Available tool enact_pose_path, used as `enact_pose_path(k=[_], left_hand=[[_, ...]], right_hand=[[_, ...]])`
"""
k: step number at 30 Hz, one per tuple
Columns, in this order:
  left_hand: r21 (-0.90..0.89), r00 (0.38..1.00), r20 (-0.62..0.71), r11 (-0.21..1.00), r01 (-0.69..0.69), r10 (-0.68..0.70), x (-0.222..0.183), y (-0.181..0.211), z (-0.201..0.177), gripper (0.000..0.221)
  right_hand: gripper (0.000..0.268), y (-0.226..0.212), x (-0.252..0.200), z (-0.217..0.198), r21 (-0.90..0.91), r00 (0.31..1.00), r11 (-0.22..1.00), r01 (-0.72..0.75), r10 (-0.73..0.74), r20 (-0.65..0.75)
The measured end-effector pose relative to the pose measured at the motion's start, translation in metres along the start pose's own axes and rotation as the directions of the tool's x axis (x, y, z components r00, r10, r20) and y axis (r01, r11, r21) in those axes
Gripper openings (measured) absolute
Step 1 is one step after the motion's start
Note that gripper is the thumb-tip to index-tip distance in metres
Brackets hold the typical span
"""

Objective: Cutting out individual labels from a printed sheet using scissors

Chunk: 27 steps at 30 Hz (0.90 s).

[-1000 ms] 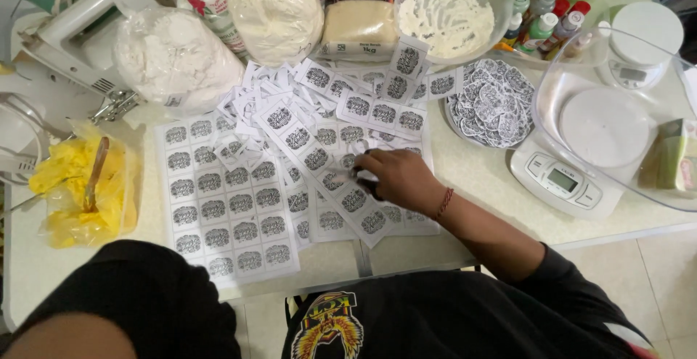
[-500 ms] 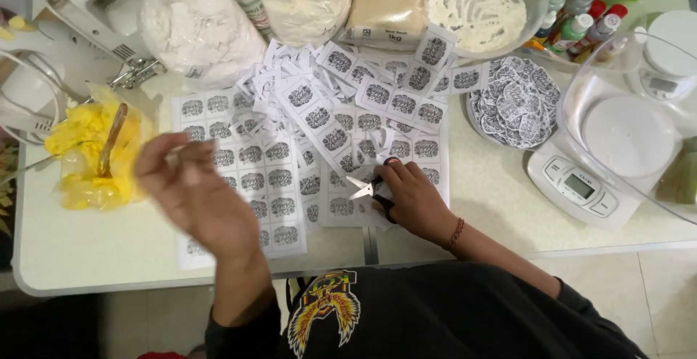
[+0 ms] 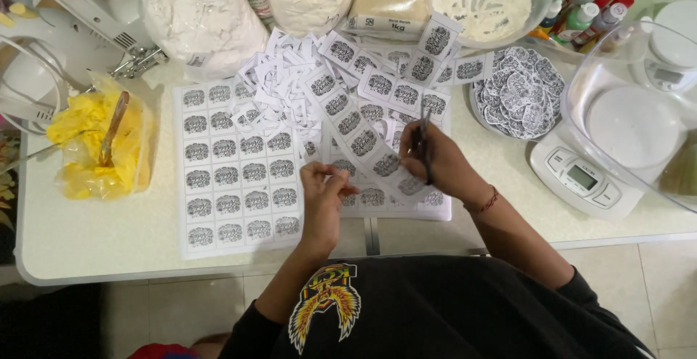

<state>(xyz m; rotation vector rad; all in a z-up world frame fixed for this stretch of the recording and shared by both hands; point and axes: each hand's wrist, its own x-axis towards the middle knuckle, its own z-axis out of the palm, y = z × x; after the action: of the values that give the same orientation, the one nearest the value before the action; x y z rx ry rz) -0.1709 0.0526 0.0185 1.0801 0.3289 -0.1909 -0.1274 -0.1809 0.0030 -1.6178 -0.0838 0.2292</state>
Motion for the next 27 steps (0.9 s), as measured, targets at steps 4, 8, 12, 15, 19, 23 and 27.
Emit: enact_pose_path(k=[4, 8, 12, 15, 19, 23, 27], left_hand=[[0.244, 0.986, 0.144, 0.969, 0.042, -0.079, 0.007, -0.008, 0.013, 0.04], [0.785, 0.78, 0.619, -0.064, -0.616, 0.091, 0.03, 0.002, 0.033, 0.044], [0.733, 0.763, 0.646, -0.288, -0.617, 0.011, 0.066, -0.002, 0.024, 0.036], [0.674, 0.657, 0.736, -0.251, -0.694, 0.161, 0.096, -0.041, -0.007, 0.021], [0.69, 0.66, 0.724, -0.198, -0.696, 0.202, 0.105, -0.025, -0.028, 0.023], [0.884, 0.815, 0.368, 0.104, -0.456, 0.447, 0.085, 0.06, -0.015, 0.02], [0.994, 0.915, 0.037, -0.113, 0.01, 0.401, 0.079, 0.11, -0.02, 0.061]], right_hand=[[0.038, -0.033, 0.003, -0.011, 0.156, 0.994, 0.983, 0.095, -0.086, -0.064], [0.04, -0.041, 0.0, -0.027, 0.154, 0.914, 0.966, 0.207, -0.134, -0.383], [0.046, -0.013, -0.004, -0.052, 0.156, 0.872, 0.96, 0.232, -0.134, -0.471], [0.042, 0.013, -0.01, -0.051, 0.087, 0.898, 0.988, 0.125, -0.075, -0.434], [0.046, 0.023, -0.011, -0.063, 0.081, 0.944, 0.996, 0.029, -0.001, -0.33], [0.047, 0.0, -0.002, -0.062, 0.062, 0.963, 0.995, 0.078, -0.059, -0.262], [0.04, -0.016, 0.018, -0.066, 0.004, 0.968, 0.987, 0.161, -0.157, -0.197]])
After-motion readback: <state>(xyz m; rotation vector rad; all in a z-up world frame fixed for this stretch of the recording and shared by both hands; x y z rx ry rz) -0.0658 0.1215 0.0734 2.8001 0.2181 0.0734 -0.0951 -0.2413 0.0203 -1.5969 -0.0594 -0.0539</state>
